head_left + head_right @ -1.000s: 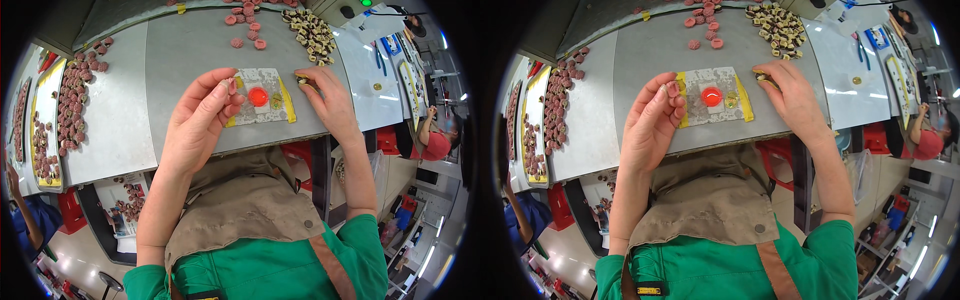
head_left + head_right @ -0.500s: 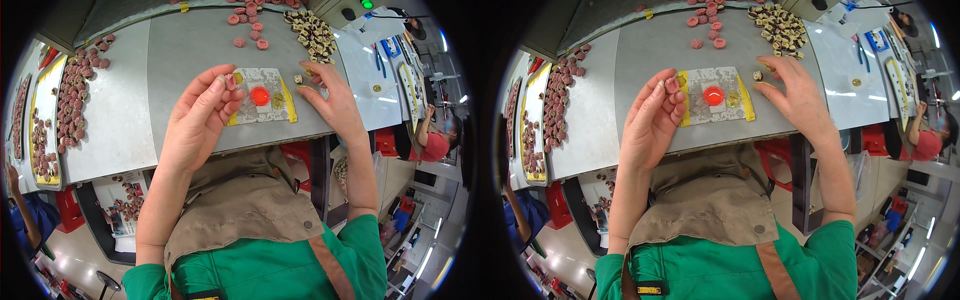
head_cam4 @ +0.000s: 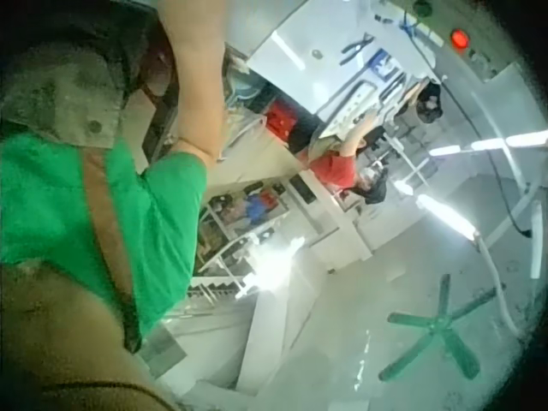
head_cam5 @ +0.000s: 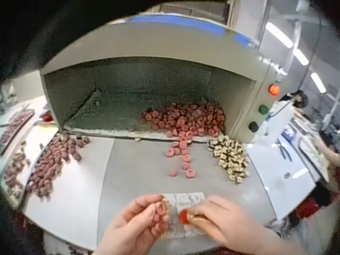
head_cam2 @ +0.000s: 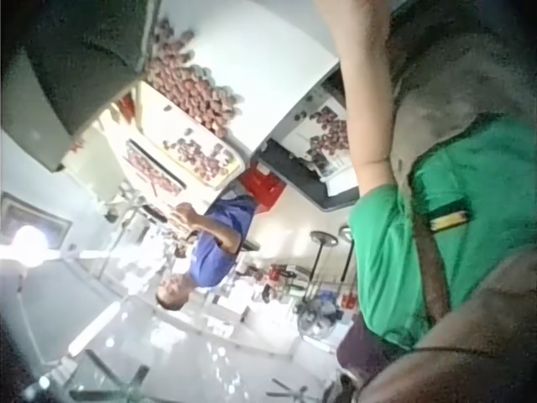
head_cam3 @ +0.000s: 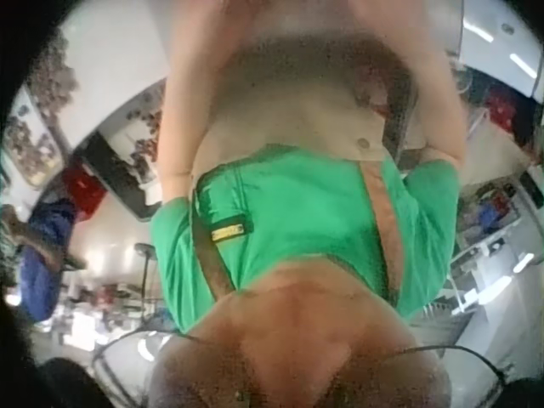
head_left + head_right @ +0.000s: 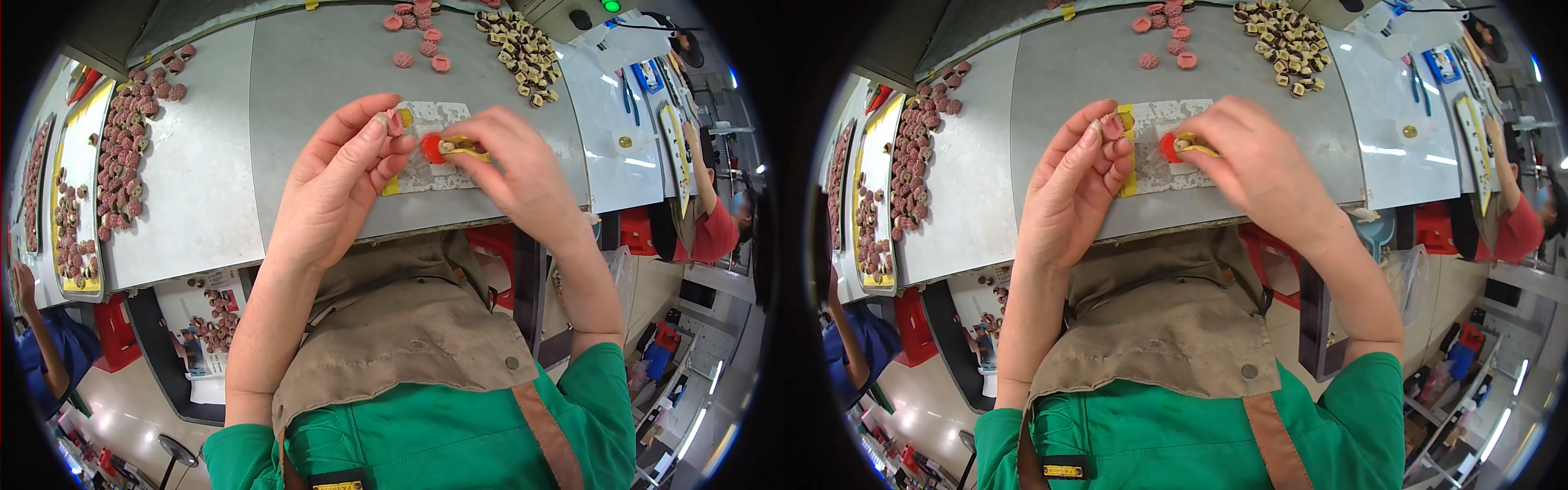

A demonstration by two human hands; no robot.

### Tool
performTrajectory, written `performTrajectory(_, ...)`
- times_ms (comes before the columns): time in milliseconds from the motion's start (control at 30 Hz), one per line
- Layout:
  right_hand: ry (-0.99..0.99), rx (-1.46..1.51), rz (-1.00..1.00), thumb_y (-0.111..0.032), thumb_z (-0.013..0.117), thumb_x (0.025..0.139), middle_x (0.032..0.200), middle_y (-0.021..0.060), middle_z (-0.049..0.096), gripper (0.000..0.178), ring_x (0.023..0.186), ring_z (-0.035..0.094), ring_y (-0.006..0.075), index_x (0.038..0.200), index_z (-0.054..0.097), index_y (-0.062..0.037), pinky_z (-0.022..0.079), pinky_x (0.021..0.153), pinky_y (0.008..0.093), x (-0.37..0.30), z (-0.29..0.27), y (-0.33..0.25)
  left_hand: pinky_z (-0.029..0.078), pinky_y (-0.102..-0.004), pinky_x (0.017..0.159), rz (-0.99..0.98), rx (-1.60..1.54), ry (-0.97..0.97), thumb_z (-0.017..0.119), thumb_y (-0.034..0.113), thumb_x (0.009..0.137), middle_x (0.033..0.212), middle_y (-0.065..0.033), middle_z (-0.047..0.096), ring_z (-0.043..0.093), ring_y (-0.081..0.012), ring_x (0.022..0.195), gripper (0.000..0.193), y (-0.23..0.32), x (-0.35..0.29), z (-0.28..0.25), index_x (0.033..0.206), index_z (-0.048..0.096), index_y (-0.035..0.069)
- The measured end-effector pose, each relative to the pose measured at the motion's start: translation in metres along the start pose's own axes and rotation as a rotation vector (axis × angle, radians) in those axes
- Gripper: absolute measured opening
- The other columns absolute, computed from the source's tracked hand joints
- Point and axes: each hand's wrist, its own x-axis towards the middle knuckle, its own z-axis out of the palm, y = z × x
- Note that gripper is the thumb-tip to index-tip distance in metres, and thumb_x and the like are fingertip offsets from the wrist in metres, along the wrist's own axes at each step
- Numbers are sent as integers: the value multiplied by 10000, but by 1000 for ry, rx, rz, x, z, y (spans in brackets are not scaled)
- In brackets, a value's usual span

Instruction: The person assembles doll figurines by fitting face and hair pieces together by hand using adhesive and places the assembled pieces onto a tray. The person then pours adhesive into a small container using a squeeze bottle.

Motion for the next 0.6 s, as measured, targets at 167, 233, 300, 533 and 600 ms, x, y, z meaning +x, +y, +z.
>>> performTrajectory(167, 20, -71, -47, -21, 646, 780, 874, 101, 562, 196, 814, 566, 273, 973, 620, -36, 468, 699, 357, 4, 11, 0, 473, -243, 836, -16, -32, -63, 546, 200, 966, 1052, -30, 594, 591, -112, 960, 331, 1, 1, -6, 1246, 520, 25)
performTrajectory(233, 11, -62, -69, -15, 644, 775, 870, 100, 559, 200, 809, 562, 278, 972, 619, -39, 466, 696, 365, 6, 10, -1, 476, -243, 836, -8, -47, -82, 545, 199, 966, 1055, -32, 595, 592, -114, 964, 333, 1, 1, -7, 1248, 518, 24)
performTrajectory(300, -15, -108, -69, -9, 638, 777, 877, 100, 561, 200, 810, 564, 278, 974, 619, -38, 468, 700, 367, 6, 7, -2, 481, -244, 834, -12, -40, -66, 544, 194, 966, 1055, -35, 595, 592, -110, 958, 336, 2, 0, -7, 1251, 516, 19)
performTrajectory(533, 7, -52, 1, -8, 633, 799, 899, 101, 573, 179, 851, 581, 249, 977, 618, -22, 479, 736, 329, 2, 7, -1, 484, -246, 837, -28, -6, -45, 553, 195, 962, 1067, -43, 598, 594, -113, 950, 337, 5, -2, 1, 1242, 518, 12)
performTrajectory(600, 13, 237, 189, -24, 637, 827, 921, 96, 579, 188, 861, 584, 208, 1014, 612, -18, 485, 762, 311, -1, 5, -3, 482, -246, 833, -33, -37, -58, 559, 199, 959, 1068, -44, 602, 590, -113, 949, 318, 6, -2, 1, 1217, 532, 14)
